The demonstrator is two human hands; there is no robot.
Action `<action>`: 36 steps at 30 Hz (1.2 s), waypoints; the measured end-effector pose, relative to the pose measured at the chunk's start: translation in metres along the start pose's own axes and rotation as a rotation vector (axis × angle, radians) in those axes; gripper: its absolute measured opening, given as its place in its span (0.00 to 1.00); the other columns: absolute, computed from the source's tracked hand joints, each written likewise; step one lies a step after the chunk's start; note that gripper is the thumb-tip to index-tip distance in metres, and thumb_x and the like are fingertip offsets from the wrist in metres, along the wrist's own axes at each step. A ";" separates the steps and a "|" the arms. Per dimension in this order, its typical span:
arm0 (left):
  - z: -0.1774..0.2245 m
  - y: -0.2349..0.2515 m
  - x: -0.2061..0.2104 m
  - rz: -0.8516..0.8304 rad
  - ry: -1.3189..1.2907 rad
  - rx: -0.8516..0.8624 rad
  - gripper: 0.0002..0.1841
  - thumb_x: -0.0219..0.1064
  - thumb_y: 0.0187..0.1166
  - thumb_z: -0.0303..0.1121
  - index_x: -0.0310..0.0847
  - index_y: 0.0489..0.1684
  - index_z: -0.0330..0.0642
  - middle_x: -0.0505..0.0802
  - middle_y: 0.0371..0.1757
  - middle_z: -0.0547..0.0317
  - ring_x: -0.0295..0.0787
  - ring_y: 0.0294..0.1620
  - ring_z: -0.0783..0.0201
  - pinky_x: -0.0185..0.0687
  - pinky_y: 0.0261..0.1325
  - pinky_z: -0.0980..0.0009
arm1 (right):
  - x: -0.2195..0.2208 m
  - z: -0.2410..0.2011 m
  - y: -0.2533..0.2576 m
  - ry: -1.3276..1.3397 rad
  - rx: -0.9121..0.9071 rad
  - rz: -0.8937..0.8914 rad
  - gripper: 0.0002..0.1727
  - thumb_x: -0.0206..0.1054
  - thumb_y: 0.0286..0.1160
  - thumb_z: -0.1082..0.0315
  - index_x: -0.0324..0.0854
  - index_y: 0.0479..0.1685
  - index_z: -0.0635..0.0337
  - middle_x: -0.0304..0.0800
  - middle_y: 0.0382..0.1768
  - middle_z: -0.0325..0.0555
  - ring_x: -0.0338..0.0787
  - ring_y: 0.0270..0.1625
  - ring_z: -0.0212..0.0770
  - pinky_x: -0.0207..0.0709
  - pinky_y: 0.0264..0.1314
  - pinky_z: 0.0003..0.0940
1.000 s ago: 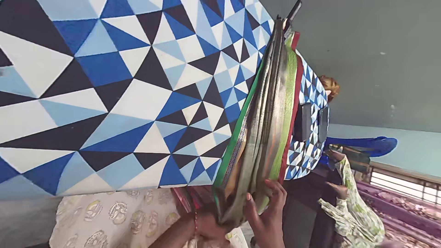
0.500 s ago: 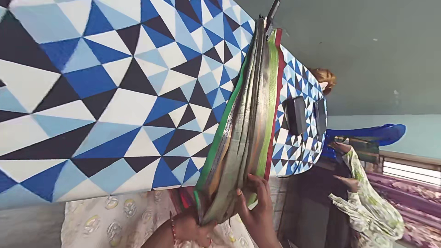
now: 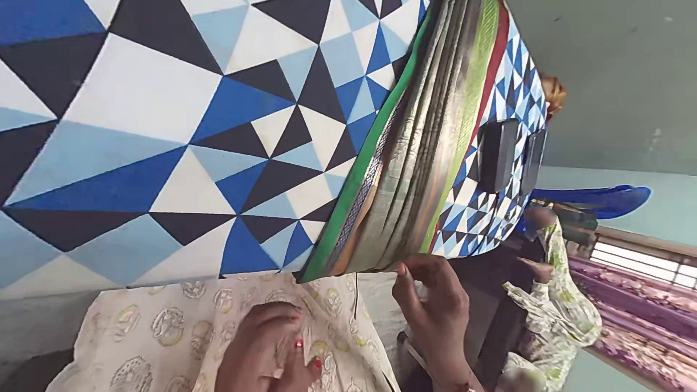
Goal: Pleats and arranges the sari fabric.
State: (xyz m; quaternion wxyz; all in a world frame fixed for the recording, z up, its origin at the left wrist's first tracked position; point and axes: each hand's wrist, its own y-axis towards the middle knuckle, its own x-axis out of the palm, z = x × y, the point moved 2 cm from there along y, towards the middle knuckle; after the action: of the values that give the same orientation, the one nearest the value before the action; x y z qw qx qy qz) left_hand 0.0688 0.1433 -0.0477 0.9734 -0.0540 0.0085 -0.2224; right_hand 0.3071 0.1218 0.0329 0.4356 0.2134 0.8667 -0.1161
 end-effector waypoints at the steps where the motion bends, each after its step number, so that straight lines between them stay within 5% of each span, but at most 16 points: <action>1: 0.005 0.001 0.007 -0.062 -0.070 0.001 0.14 0.69 0.79 0.45 0.77 0.54 0.53 0.87 0.57 0.72 0.80 0.66 0.82 0.76 0.69 0.82 | 0.004 0.003 -0.001 -0.012 0.017 0.003 0.12 0.73 0.69 0.66 0.82 0.42 0.65 0.87 0.35 0.39 0.88 0.35 0.21 0.86 0.40 0.16; 4: -0.001 0.007 0.047 -0.265 -0.159 -0.065 0.18 0.71 0.74 0.41 0.87 0.59 0.42 0.94 0.60 0.56 0.87 0.67 0.71 0.82 0.70 0.74 | 0.008 0.008 -0.003 -0.010 0.057 0.022 0.14 0.73 0.68 0.64 0.80 0.43 0.66 0.85 0.35 0.38 0.85 0.32 0.20 0.84 0.38 0.15; 6: -0.008 0.011 0.078 -0.331 -0.059 -0.078 0.25 0.69 0.74 0.38 0.82 0.70 0.38 0.89 0.71 0.48 0.82 0.76 0.63 0.77 0.77 0.70 | 0.003 0.012 -0.006 0.012 0.063 0.042 0.12 0.71 0.73 0.64 0.81 0.44 0.64 0.85 0.36 0.37 0.85 0.33 0.20 0.84 0.38 0.16; 10: -0.016 0.015 0.118 -0.205 0.039 -0.108 0.27 0.70 0.70 0.38 0.82 0.68 0.32 0.91 0.64 0.41 0.88 0.68 0.53 0.81 0.72 0.63 | -0.018 0.029 -0.013 -0.021 0.101 0.080 0.14 0.66 0.78 0.64 0.80 0.56 0.62 0.85 0.49 0.36 0.87 0.47 0.22 0.84 0.51 0.19; 12: -0.018 0.012 0.125 -0.149 0.062 -0.120 0.25 0.70 0.71 0.40 0.84 0.63 0.33 0.93 0.59 0.42 0.90 0.63 0.54 0.82 0.69 0.64 | -0.025 0.040 -0.019 -0.011 0.153 0.067 0.19 0.65 0.79 0.65 0.76 0.63 0.68 0.82 0.58 0.43 0.86 0.59 0.26 0.83 0.62 0.21; 15: -0.023 0.009 0.129 -0.092 0.115 -0.110 0.21 0.69 0.73 0.45 0.87 0.58 0.39 0.94 0.54 0.48 0.90 0.59 0.59 0.82 0.66 0.68 | -0.030 0.051 -0.024 0.058 0.257 0.042 0.22 0.63 0.79 0.67 0.71 0.66 0.74 0.83 0.62 0.46 0.87 0.62 0.27 0.84 0.62 0.22; 26: -0.022 0.011 0.135 -0.129 0.062 -0.052 0.21 0.67 0.76 0.53 0.87 0.35 0.41 0.94 0.41 0.52 0.91 0.50 0.65 0.85 0.55 0.73 | -0.036 0.067 -0.039 0.407 0.329 -0.069 0.16 0.68 0.82 0.62 0.82 0.66 0.44 0.90 0.58 0.25 0.90 0.54 0.22 0.84 0.51 0.16; 30: -0.012 0.014 0.139 -0.129 0.059 -0.004 0.22 0.65 0.78 0.51 0.83 0.22 0.43 0.90 0.30 0.54 0.89 0.37 0.66 0.85 0.44 0.75 | -0.039 0.069 -0.039 0.560 0.352 -0.151 0.18 0.68 0.81 0.58 0.83 0.68 0.41 0.91 0.58 0.23 0.89 0.55 0.20 0.83 0.56 0.15; 36: 0.005 0.021 0.140 -0.139 0.230 0.133 0.25 0.56 0.85 0.51 0.82 0.17 0.46 0.88 0.26 0.57 0.88 0.36 0.62 0.83 0.43 0.73 | -0.042 0.065 -0.044 0.545 0.335 -0.136 0.19 0.71 0.79 0.58 0.80 0.68 0.41 0.91 0.58 0.24 0.90 0.54 0.21 0.84 0.57 0.17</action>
State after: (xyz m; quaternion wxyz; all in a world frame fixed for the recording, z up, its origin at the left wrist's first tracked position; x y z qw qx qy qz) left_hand 0.2043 0.1019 -0.0444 0.9498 0.0357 0.1014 -0.2938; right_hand 0.3549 0.0467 0.0288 0.1379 0.2472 0.9325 -0.2245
